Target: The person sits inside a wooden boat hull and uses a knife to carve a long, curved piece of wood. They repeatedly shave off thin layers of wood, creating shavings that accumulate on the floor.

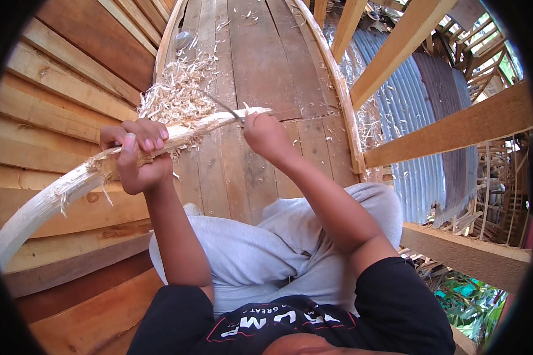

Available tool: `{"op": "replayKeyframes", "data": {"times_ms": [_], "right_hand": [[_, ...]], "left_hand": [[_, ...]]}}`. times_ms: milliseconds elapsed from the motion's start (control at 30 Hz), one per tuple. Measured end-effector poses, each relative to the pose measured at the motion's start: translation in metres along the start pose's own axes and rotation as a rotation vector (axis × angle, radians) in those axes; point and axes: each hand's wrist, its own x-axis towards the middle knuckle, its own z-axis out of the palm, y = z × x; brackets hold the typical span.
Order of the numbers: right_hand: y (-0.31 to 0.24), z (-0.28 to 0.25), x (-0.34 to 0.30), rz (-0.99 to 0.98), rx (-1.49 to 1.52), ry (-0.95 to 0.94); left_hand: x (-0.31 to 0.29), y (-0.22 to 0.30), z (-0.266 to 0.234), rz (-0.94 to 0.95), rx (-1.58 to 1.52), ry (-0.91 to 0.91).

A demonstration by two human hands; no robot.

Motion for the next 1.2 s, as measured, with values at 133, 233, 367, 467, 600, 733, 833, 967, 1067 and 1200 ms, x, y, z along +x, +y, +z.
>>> {"op": "replayKeyframes", "data": {"times_ms": [133, 233, 367, 467, 600, 733, 833, 967, 1067, 1200], "right_hand": [[0.053, 0.013, 0.035, 0.004, 0.087, 0.050], [0.057, 0.020, 0.043, 0.072, 0.091, 0.039], [0.014, 0.010, 0.011, -0.015, -0.004, 0.011], [0.058, 0.015, 0.039, 0.018, -0.067, 0.089], [0.054, 0.020, 0.034, 0.048, -0.067, 0.034], [0.021, 0.014, 0.024, 0.033, -0.030, 0.014], [0.062, 0.016, 0.044, 0.091, -0.009, 0.077], [0.041, 0.011, 0.029, 0.078, -0.015, 0.066], [0.020, 0.007, 0.018, 0.085, -0.039, 0.049], [0.142, 0.019, 0.069, 0.057, -0.228, 0.038]], "left_hand": [[0.000, -0.004, 0.015, 0.005, 0.018, -0.005], [0.003, -0.006, 0.007, 0.004, -0.009, -0.026], [0.001, -0.001, 0.001, 0.008, 0.000, -0.017], [0.002, -0.004, 0.016, 0.007, 0.016, 0.028], [0.001, -0.002, 0.005, 0.001, 0.023, 0.042], [0.003, -0.002, 0.005, 0.015, 0.031, 0.020], [-0.002, -0.003, 0.014, 0.002, 0.017, -0.001], [-0.001, -0.003, 0.008, 0.006, 0.021, 0.005], [-0.001, -0.002, 0.007, 0.025, 0.017, -0.032], [0.005, -0.007, 0.013, 0.049, -0.114, -0.124]]}}
